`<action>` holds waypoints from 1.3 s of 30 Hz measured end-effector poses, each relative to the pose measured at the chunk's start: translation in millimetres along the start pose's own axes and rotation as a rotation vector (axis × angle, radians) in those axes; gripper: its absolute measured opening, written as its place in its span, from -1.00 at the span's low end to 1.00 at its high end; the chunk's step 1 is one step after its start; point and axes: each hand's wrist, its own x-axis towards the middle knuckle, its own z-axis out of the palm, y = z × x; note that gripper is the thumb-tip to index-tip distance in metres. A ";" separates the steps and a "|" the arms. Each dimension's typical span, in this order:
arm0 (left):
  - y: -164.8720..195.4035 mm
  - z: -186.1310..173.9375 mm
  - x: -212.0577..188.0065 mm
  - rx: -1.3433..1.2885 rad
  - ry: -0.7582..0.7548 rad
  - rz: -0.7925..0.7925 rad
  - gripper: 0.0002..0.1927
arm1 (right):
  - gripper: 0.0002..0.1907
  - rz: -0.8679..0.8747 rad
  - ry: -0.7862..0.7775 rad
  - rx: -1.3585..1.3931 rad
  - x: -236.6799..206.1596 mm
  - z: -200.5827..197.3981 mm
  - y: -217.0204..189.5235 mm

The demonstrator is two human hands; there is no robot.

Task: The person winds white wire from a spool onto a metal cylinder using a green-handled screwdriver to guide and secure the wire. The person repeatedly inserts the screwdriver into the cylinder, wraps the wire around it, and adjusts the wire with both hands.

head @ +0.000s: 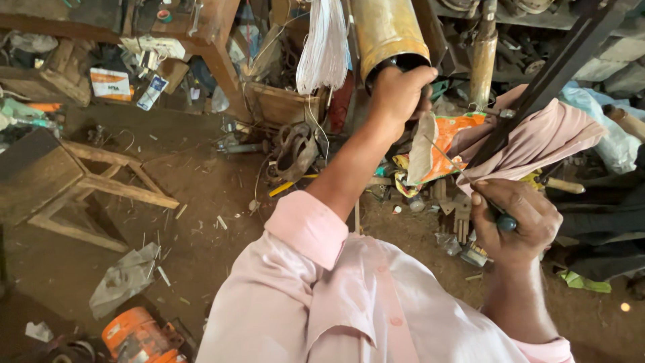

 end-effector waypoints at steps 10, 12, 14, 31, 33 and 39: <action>-0.2 1.3 2.6 -0.226 -0.037 -0.118 -0.79 | -0.93 0.038 -0.013 0.022 -16.3 -7.8 18.6; 9.6 -0.6 8.4 -0.300 -0.064 -0.193 -0.85 | -0.93 0.019 -0.012 0.012 -17.8 -8.2 19.1; 12.4 -1.0 11.5 -0.318 -0.084 -0.202 -0.85 | -0.93 0.016 -0.014 0.004 -18.5 -7.9 18.8; 3.4 -26.2 -66.8 0.946 0.072 0.378 -0.15 | -0.95 -0.053 0.033 -0.008 0.9 -9.8 -2.1; 6.0 -33.9 -79.0 0.971 0.023 0.361 -0.15 | -0.92 -0.105 0.032 -0.011 13.7 -8.9 -9.4; 17.8 -47.7 -87.8 0.984 0.067 0.561 -0.36 | -0.85 -0.248 -0.024 -0.036 72.1 10.7 -27.9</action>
